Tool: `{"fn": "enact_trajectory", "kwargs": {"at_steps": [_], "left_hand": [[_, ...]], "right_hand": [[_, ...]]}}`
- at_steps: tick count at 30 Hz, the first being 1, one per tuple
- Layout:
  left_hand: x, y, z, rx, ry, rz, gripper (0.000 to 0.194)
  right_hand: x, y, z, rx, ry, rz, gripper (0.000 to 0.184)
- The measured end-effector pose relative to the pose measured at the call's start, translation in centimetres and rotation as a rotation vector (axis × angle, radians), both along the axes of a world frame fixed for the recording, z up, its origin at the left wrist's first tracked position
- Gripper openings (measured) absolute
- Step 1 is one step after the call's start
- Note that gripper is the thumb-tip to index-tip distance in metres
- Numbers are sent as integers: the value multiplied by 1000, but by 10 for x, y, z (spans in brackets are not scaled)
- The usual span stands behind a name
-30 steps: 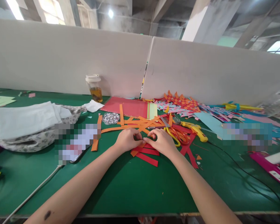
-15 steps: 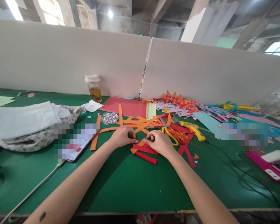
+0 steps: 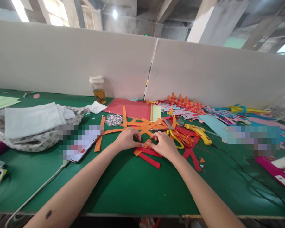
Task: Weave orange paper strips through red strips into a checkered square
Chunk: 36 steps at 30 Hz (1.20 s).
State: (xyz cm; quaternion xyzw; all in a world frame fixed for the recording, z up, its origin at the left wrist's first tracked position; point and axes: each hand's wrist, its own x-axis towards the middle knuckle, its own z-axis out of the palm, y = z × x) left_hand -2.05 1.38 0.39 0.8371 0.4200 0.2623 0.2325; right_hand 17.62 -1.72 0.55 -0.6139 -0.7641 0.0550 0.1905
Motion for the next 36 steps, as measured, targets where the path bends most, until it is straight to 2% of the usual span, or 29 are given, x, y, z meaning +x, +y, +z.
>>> {"fn": "enact_trajectory", "kwargs": {"at_steps": [4, 11, 15, 20, 29, 36], "left_hand": [[-1, 1, -1, 7, 22, -11, 29], [0, 2, -2, -19, 17, -27, 30], [0, 4, -3, -36, 12, -33, 32], [0, 5, -3, -52, 13, -42, 34], [1, 5, -2, -77, -17, -45, 32], [1, 5, -4, -109, -49, -41, 29]], "right_hand": [[-1, 2, -1, -41, 7, 30, 19], [-4, -1, 2, -19, -29, 38, 19], [-7, -2, 3, -19, -65, 48, 13], [-8, -1, 3, -24, -11, 82, 9], [-10, -4, 2, 45, 82, 122, 16], [-9, -4, 1, 30, 109, 102, 19]]}}
